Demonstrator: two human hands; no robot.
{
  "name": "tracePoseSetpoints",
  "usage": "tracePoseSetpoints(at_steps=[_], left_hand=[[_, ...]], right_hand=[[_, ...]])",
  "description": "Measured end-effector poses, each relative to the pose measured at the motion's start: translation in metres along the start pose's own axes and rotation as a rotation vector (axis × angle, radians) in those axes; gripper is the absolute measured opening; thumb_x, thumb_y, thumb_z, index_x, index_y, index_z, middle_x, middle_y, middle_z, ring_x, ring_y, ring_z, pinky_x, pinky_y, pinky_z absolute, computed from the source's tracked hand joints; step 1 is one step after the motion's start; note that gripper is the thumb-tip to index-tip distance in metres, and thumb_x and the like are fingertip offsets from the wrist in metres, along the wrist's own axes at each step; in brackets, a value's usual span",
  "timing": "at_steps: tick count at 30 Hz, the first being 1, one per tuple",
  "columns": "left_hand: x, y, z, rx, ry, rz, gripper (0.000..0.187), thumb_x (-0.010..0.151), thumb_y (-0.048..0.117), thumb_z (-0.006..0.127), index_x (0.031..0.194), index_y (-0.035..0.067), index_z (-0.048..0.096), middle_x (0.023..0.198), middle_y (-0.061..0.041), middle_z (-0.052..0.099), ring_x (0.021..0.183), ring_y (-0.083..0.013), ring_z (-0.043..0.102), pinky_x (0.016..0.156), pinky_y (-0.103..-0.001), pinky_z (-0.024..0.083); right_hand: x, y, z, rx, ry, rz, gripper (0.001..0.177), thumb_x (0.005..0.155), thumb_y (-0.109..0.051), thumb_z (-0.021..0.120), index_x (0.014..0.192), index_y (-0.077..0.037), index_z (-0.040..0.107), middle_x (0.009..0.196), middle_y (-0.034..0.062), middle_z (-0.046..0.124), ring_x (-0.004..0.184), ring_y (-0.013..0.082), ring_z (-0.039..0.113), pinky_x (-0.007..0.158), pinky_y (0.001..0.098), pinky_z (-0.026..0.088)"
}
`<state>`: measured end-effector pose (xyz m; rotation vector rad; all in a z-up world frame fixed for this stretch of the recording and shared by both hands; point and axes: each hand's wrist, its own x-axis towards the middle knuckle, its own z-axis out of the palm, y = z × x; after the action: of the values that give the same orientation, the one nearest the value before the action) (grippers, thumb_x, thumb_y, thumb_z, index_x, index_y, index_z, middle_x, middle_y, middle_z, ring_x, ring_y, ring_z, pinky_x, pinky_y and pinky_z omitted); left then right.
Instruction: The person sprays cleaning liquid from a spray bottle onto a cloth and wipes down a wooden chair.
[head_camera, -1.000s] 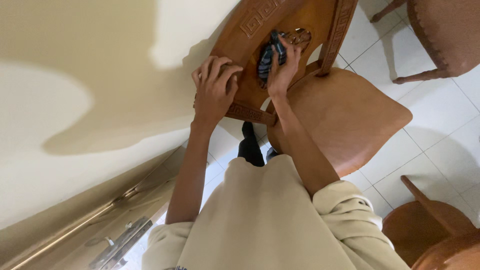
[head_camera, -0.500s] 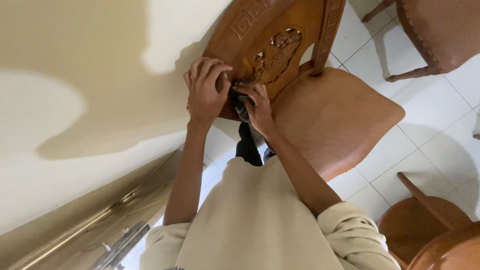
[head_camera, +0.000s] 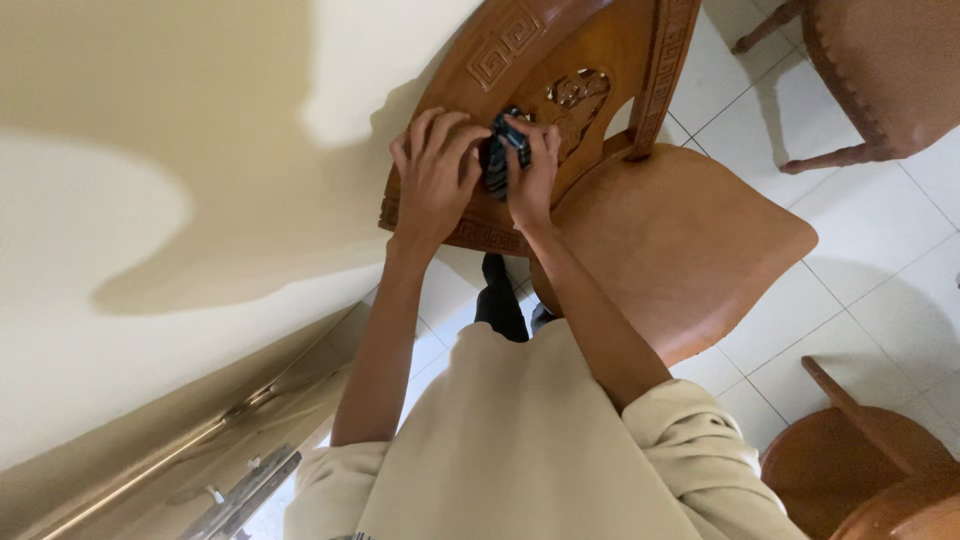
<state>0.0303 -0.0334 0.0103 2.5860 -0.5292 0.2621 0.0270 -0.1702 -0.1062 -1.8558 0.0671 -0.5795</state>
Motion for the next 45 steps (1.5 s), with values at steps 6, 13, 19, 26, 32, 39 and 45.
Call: tracePoseSetpoints(at_steps=[6,13,19,26,32,39,45], left_hand=[[0.015,-0.003,0.014,-0.012,0.004,0.056,0.026,0.096,0.008,0.070,0.121,0.016,0.071,0.141,-0.007,0.057,0.146,-0.0320,0.039,0.115,-0.056,0.026],[0.014,-0.001,0.014,0.015,-0.007,0.048,0.026,0.094,0.008,0.071,0.119,0.016,0.070,0.141,-0.008,0.057,0.147,-0.0302,0.040,0.122,-0.058,0.027],[0.016,0.000,0.015,0.034,0.005,0.053,0.025,0.094,0.011,0.072,0.118,0.017,0.070,0.140,-0.007,0.056,0.146,-0.0303,0.042,0.121,-0.057,0.028],[0.018,0.004,0.012,0.068,0.002,0.037,0.026,0.091,0.015,0.072,0.117,0.016,0.070,0.138,-0.006,0.057,0.145,-0.0295,0.042,0.121,-0.056,0.028],[0.019,0.006,0.010,0.059,-0.006,0.010,0.024,0.093,0.018,0.070,0.117,0.017,0.070,0.137,-0.006,0.056,0.145,-0.0279,0.041,0.122,-0.056,0.028],[0.018,0.007,0.008,0.049,-0.014,0.007,0.025,0.093,0.019,0.070,0.118,0.016,0.071,0.138,-0.007,0.056,0.147,-0.0289,0.039,0.122,-0.056,0.028],[0.020,0.006,0.008,0.052,-0.014,0.011,0.024,0.092,0.021,0.070,0.116,0.016,0.071,0.138,-0.007,0.055,0.146,-0.0287,0.039,0.123,-0.057,0.028]], right_hand=[[0.045,0.035,-0.001,0.528,0.074,0.340,0.019,0.105,0.001,0.060,0.121,-0.002,0.070,0.117,0.0051,0.041,0.118,0.0200,0.048,0.117,0.0360,0.045],[0.087,0.074,-0.019,0.889,0.198,0.324,0.024,0.112,-0.014,0.052,0.115,0.000,0.071,0.119,0.0058,0.041,0.124,0.0207,0.049,0.121,0.0426,0.046],[0.125,0.102,-0.048,0.631,0.268,0.134,0.017,0.103,0.004,0.058,0.116,-0.001,0.067,0.125,0.0057,0.048,0.125,0.0200,0.048,0.118,0.0423,0.048],[0.131,0.078,-0.072,0.115,0.333,0.082,0.032,0.108,0.005,0.055,0.136,-0.009,0.061,0.136,0.0077,0.054,0.131,0.0218,0.055,0.119,0.0396,0.048],[0.173,0.069,-0.113,0.102,0.444,0.047,0.029,0.115,-0.022,0.052,0.142,-0.014,0.056,0.133,0.0092,0.053,0.123,0.0227,0.059,0.109,0.0443,0.057],[0.221,0.094,-0.086,-0.554,0.234,-0.356,0.029,0.120,-0.031,0.049,0.144,-0.018,0.060,0.155,0.0086,0.049,0.149,0.0298,0.040,0.126,0.0516,0.031],[0.209,0.095,-0.057,-0.630,0.212,-0.333,0.046,0.121,-0.037,0.032,0.155,-0.015,0.054,0.167,0.0055,0.040,0.162,0.0268,0.019,0.136,0.0533,0.013]])
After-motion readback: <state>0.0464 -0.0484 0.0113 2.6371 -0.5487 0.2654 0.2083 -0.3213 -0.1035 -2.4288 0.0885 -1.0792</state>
